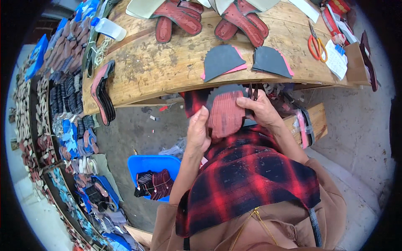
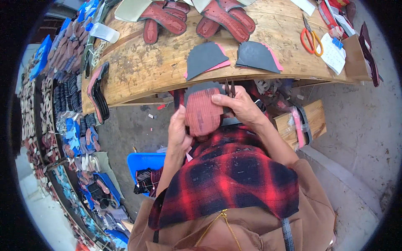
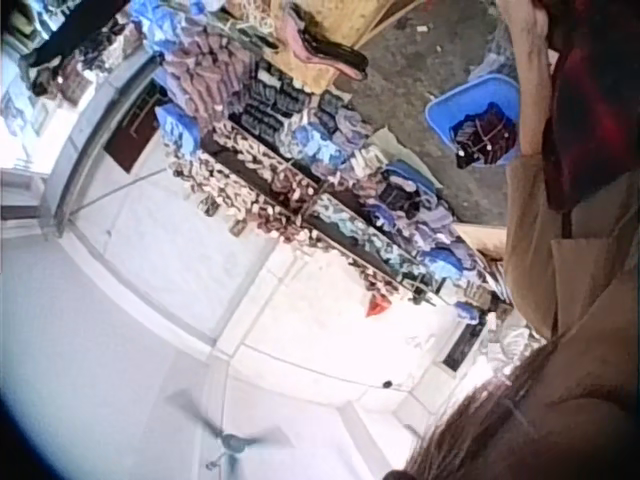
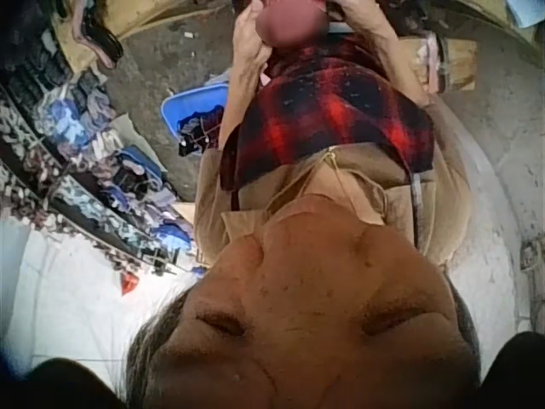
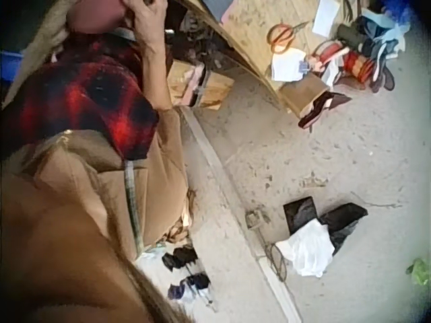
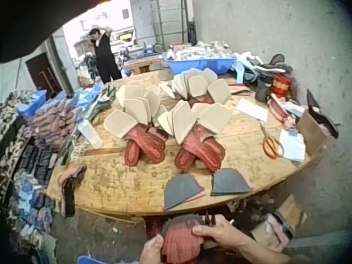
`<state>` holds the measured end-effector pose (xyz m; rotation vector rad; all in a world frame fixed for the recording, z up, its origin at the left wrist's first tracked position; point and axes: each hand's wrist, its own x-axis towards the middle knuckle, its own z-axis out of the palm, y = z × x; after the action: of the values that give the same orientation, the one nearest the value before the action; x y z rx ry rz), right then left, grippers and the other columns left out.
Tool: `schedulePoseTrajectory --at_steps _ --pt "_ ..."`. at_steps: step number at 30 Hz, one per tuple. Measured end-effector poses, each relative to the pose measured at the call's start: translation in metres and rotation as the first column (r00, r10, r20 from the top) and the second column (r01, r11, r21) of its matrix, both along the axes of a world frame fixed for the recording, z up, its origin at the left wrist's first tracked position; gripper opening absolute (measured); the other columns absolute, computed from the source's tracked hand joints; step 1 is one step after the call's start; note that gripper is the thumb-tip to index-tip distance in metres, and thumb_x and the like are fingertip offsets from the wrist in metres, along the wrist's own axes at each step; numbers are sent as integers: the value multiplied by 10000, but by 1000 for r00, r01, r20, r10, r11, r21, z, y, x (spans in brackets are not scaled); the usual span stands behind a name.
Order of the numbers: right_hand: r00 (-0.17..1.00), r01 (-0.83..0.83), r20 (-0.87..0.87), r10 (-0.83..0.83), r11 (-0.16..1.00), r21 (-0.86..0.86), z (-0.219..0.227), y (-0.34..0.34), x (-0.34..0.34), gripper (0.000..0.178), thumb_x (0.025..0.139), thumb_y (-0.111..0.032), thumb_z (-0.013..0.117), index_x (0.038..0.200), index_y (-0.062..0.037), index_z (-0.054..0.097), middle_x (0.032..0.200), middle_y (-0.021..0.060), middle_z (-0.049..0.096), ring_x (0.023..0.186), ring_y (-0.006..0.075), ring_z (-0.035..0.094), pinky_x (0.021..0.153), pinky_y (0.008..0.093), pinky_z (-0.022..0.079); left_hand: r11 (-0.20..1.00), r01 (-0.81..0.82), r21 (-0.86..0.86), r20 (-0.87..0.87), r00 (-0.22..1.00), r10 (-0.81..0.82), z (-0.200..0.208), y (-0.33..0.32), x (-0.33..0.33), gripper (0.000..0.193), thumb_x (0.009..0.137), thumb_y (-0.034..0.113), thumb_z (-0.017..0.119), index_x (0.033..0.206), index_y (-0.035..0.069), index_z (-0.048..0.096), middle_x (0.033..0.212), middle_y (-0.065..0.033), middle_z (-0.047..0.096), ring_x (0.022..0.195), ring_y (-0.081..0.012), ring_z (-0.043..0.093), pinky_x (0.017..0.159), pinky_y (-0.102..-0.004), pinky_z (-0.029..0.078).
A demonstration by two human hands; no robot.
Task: The person assembles slipper components by hand at a wooden workbench. They repeatedly pick up a red slipper upper, a white insole, and a black sole piece, then press them together to form a complete slipper. The assembled slippers are placed on the table.
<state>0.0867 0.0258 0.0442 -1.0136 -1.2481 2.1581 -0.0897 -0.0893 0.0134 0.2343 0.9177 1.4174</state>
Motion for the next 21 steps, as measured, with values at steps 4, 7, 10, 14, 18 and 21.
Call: schedulePoseTrajectory --at_steps 4,7,10,14,18,21 --pt "999 -33 -20 33 999 22 -11 -7 1 219 880 -315 706 878 -100 667 655 -76 523 504 11 408 434 199 285 996 46 -82 15 999 -45 -9 -7 5 468 1022 366 480 1246 -39 546 1215 -136 629 1086 -211 629 949 -370 506" --pt "995 61 73 -65 997 56 -5 -11 1 187 885 -278 696 894 -93 676 660 -79 533 506 5 410 435 195 288 995 -83 -48 -180 981 73 -8 -8 12 436 1019 384 493 1128 -23 603 1065 -78 660 954 -140 617 849 -301 491" --pt "976 154 139 -168 983 104 -7 -16 1 163 887 -236 684 932 -80 687 676 -88 551 512 -5 406 440 188 290 995 -94 38 -354 930 101 -17 -24 19 424 1022 408 482 954 8 602 877 2 612 782 -73 541 702 -234 441" --pt "972 155 150 -183 971 180 7 -17 -3 188 904 -250 678 906 -63 691 704 -66 574 528 8 439 456 190 322 992 -96 81 -455 882 123 -24 -37 15 294 1011 284 525 946 2 576 834 6 600 743 -60 526 657 -214 425" --pt "976 168 97 -197 954 247 8 -18 0 223 931 -268 652 894 -50 681 742 -39 596 531 27 477 445 191 357 1000 -15 8 -383 923 17 31 -24 20 216 955 106 608 1113 -36 566 939 -65 675 858 -95 615 752 -229 481" --pt "986 156 -44 -162 980 -122 0 -17 5 252 951 -300 623 906 -56 669 745 -34 597 520 30 480 407 205 356 1000 -9 16 -376 926 15 25 -25 7 292 933 66 632 1179 -57 534 1019 -109 688 902 -125 652 779 -245 512"
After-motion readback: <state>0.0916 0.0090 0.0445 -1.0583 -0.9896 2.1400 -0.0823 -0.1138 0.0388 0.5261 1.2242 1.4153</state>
